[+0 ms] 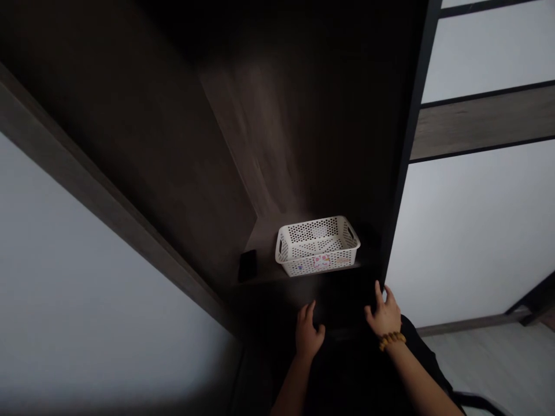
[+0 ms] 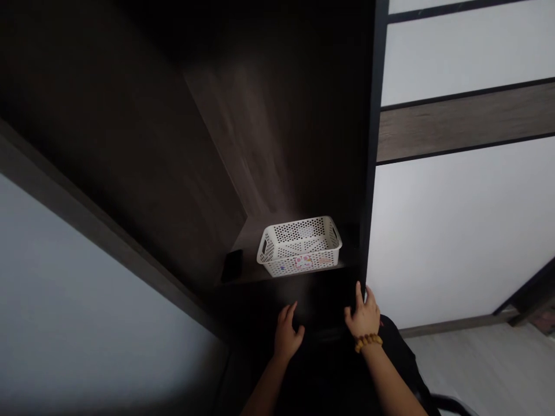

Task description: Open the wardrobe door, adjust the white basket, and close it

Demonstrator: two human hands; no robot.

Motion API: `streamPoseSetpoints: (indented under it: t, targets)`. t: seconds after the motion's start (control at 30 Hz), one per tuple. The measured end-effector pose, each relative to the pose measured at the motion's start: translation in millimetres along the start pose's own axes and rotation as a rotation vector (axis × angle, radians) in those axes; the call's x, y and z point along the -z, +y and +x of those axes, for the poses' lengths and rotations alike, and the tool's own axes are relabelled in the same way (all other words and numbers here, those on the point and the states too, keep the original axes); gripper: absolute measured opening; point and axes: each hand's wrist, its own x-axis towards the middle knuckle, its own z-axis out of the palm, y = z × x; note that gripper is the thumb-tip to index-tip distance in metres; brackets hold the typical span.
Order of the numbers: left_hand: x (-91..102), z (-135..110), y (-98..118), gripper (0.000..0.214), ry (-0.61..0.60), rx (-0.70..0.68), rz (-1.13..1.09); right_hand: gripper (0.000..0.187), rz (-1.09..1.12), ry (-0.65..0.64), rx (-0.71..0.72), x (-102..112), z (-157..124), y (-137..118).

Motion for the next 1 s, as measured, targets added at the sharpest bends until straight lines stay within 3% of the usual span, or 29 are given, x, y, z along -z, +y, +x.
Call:
streamPoseSetpoints:
  t: [0.1,0.23,0.37,0.5,0.63,0.73,0.8,0.87,0.93,1.0]
  targets:
    - [1.5,-2.2,1.9,0.072,-0.063,-0.038,0.009,0.075,0.053,0.011,-0.059,1.9,4.1,4.7]
    - [10.3,-7.6,13.9,0.073,-0.247,-0.155,-0.004,0.074,0.130,0.045,-0.153,8.7,8.2,8.2]
    - [30.2,-19.6,35.0,0.047,-0.590,-0.306,-0.075,0.074,0.258,0.033,-0.270,15.6,17.4,18.7]
    - [36.9,-48.2,47.0,0.064,-0.957,-0.501,0.026,0.074,0.347,0.030,-0.330,20.3,30.6,38.9]
    - [13.3,-78.3,43.8,0.060,-0.917,-0.499,0.309,0.077,0.360,0.018,-0.343,21.8,39.3,56.3]
    - [-3.3,-86.7,43.6,0.064,-0.877,-0.460,0.379,0.081,0.350,0.040,-0.358,22.2,43.3,60.9]
    - [-1.8,-84.3,47.0,0.066,-0.847,-0.468,0.365,0.084,0.385,0.015,-0.345,23.6,47.5,61.8]
    - [13.1,-76.3,52.2,0.064,-0.808,-0.474,0.353,0.079,0.476,-0.116,-0.256,27.0,54.3,63.6]
    - [40.5,-62.9,58.8,0.067,-0.745,-0.487,0.332,0.063,0.564,-0.271,-0.138,33.3,63.5,67.1]
    - [75.9,-43.0,67.6,0.090,-0.660,-0.498,0.307,0.047,0.614,-0.349,-0.057,42.7,74.0,70.2]
